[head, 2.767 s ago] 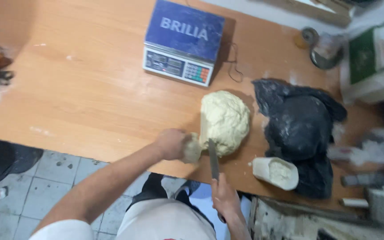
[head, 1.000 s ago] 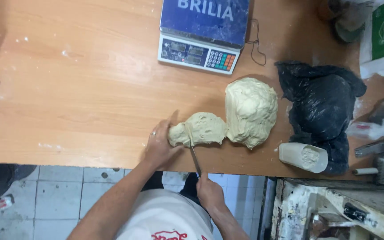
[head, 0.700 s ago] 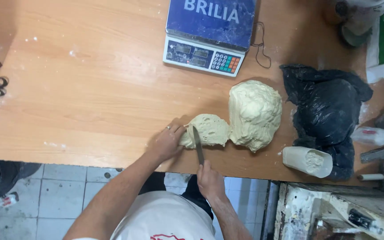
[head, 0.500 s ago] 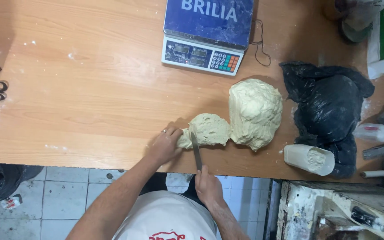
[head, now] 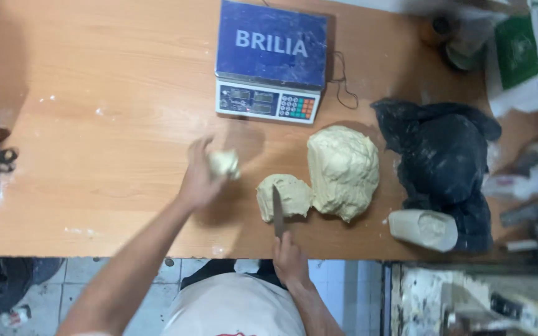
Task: Cut a large piece of dough into smaller portions and weigh each portion on a digital scale.
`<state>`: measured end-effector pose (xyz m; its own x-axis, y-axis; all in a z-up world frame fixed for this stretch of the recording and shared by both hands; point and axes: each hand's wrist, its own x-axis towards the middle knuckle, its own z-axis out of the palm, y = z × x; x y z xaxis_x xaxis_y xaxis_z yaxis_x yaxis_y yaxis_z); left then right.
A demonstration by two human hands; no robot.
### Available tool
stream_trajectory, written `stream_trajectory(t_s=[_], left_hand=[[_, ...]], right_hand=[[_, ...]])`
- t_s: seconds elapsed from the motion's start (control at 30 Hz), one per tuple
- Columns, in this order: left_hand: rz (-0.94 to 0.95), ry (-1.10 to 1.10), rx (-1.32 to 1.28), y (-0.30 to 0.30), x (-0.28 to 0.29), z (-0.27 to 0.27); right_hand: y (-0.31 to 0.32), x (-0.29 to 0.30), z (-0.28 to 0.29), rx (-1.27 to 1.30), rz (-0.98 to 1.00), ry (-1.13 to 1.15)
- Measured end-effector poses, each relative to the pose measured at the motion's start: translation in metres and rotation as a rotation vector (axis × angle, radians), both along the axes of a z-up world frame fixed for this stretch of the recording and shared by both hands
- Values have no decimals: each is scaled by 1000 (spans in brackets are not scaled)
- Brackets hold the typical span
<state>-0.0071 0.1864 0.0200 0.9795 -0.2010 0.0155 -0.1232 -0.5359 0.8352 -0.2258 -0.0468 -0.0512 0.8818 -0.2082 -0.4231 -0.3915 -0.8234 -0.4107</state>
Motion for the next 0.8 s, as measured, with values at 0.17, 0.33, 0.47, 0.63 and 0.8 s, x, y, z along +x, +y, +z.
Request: stream_trajectory(t_s=[0.17,0.33,0.47,0.63,0.8], left_hand=[[-86,-214,19,-75,146,9],[-40,-103,106,-138,256,26],[182,16,205,-127,267,9],[689,-63,-139,-74,216,-24],[593,227,-233,-43,184,-99]], right_hand=[[-37,-1,15,51,-53,-2],[-65,26,21,192,-15,34],[-90,58,42,228,69,-14],[-118,156,54,531,-363,-24],[-119,280,-30,956,-511,-491]])
